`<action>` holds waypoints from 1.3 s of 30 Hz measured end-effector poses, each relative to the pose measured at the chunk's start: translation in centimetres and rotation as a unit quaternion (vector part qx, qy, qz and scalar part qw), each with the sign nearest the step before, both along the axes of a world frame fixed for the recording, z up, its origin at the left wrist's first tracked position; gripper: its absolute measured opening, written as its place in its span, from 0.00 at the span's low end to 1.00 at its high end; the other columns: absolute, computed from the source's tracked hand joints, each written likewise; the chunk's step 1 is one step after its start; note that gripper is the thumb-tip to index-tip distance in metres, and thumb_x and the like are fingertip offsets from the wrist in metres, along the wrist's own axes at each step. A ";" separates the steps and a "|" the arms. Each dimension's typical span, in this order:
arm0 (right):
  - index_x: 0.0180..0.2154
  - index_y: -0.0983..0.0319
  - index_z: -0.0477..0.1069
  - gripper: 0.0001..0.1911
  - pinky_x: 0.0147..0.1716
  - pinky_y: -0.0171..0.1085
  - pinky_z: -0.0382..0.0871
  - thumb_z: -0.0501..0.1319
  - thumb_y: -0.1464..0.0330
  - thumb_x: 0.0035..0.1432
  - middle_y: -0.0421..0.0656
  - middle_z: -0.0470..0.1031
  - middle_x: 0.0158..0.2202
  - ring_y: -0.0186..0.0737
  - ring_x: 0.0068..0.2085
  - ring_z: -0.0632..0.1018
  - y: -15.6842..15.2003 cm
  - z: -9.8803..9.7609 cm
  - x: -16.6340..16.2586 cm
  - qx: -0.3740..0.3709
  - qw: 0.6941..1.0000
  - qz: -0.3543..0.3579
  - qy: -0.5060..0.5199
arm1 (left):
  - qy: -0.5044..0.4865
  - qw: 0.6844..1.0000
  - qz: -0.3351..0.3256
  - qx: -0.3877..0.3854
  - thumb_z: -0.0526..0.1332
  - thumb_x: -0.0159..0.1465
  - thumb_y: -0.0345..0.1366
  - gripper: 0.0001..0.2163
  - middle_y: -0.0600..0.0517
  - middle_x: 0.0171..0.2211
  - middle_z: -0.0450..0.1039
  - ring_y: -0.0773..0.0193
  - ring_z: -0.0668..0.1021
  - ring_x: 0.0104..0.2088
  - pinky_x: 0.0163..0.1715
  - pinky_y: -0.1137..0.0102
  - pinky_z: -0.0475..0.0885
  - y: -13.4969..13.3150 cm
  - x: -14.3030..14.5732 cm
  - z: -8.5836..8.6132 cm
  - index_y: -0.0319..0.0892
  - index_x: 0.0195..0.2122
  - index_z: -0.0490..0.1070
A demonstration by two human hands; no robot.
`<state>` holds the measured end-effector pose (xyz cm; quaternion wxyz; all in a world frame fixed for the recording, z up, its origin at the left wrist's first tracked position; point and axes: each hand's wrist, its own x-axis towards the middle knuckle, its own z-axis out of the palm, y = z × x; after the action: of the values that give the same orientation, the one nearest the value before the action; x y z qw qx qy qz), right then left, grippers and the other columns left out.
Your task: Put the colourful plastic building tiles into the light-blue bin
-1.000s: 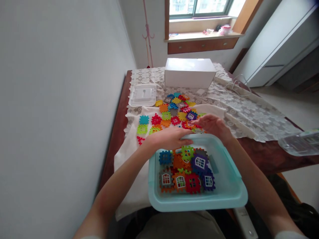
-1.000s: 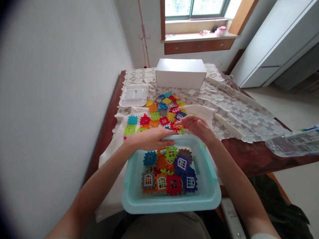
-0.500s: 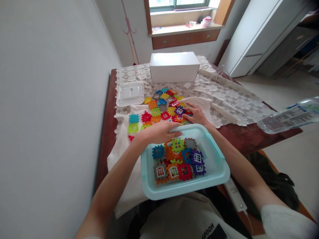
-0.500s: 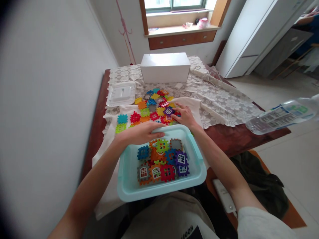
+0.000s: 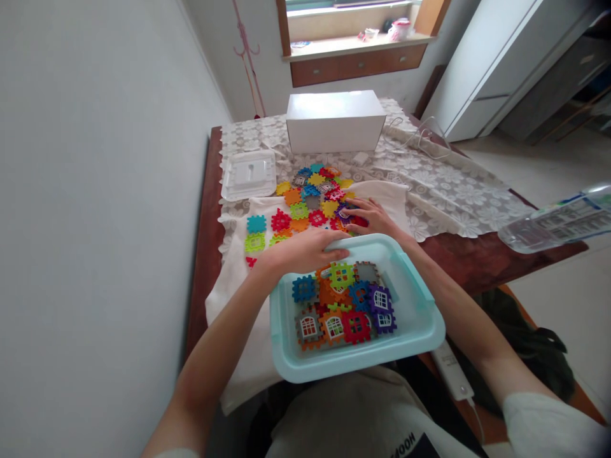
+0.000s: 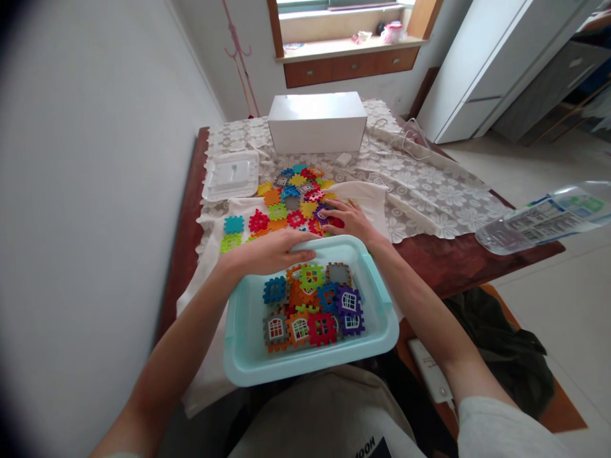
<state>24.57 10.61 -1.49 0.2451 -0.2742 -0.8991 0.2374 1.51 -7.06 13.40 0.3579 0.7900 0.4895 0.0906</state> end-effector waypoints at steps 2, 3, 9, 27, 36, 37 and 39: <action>0.57 0.52 0.85 0.19 0.80 0.73 0.48 0.72 0.57 0.67 0.49 0.76 0.72 0.63 0.75 0.72 0.0 0.0 0.0 -0.006 1.000 -0.003 0.007 | 0.001 1.000 0.002 -0.001 0.58 0.81 0.45 0.19 0.44 0.63 0.82 0.52 0.83 0.59 0.56 0.64 0.74 0.0 0.0 0.0 0.45 0.68 0.75; 0.54 0.53 0.86 0.17 0.80 0.72 0.50 0.73 0.57 0.66 0.49 0.78 0.69 0.62 0.74 0.74 0.1 0.0 0.1 -0.009 1.000 -0.006 0.015 | 0.003 1.000 0.003 -0.002 0.58 0.81 0.45 0.19 0.44 0.62 0.82 0.52 0.83 0.59 0.55 0.64 0.74 0.0 0.0 0.0 0.45 0.68 0.75; 0.42 0.55 0.87 0.10 0.78 0.68 0.57 0.75 0.58 0.62 0.48 0.87 0.57 0.61 0.67 0.81 0.7 0.2 0.2 -0.030 0.999 -0.008 0.043 | 0.011 1.000 -0.003 0.000 0.57 0.81 0.46 0.19 0.44 0.61 0.83 0.52 0.83 0.57 0.54 0.65 0.75 0.2 -0.1 -0.2 0.45 0.66 0.76; 0.34 0.59 0.83 0.36 0.45 0.46 0.79 0.59 0.35 0.69 0.44 0.86 0.34 0.49 0.38 0.84 0.7 0.3 0.4 -0.099 0.946 -0.217 0.219 | 0.007 1.000 0.010 -0.003 0.58 0.81 0.48 0.21 0.43 0.62 0.82 0.50 0.83 0.59 0.59 0.61 0.75 0.2 -0.2 -0.5 0.45 0.67 0.75; 0.41 0.57 0.83 0.42 0.40 0.44 0.85 0.60 0.25 0.60 0.48 0.87 0.41 0.49 0.42 0.87 0.4 1.9 -0.2 -0.309 0.871 -0.176 0.337 | -0.002 1.000 0.008 0.006 0.57 0.81 0.51 0.21 0.45 0.58 0.83 0.51 0.83 0.56 0.58 0.62 0.75 0.2 -0.4 -0.5 0.46 0.65 0.76; 0.43 0.57 0.83 0.43 0.45 0.45 0.86 0.58 0.25 0.61 0.49 0.88 0.46 0.51 0.47 0.88 0.3 2.4 -0.1 -0.316 0.874 -0.155 0.335 | 0.000 1.000 0.008 0.007 0.57 0.81 0.51 0.20 0.45 0.58 0.83 0.51 0.83 0.55 0.58 0.62 0.75 0.1 -0.3 -0.5 0.46 0.65 0.77; 0.46 0.55 0.82 0.42 0.55 0.49 0.85 0.57 0.25 0.62 0.50 0.86 0.55 0.54 0.57 0.86 0.0 3.4 0.3 -0.324 0.882 -0.106 0.325 | 0.003 1.000 0.005 0.012 0.57 0.81 0.51 0.20 0.44 0.57 0.83 0.51 0.83 0.55 0.57 0.62 0.75 0.0 -0.2 -0.4 0.46 0.63 0.77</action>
<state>24.82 10.60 1.87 0.4450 -0.3391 -0.6071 0.5643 1.29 -7.08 12.95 0.3465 0.7923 0.4931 0.0956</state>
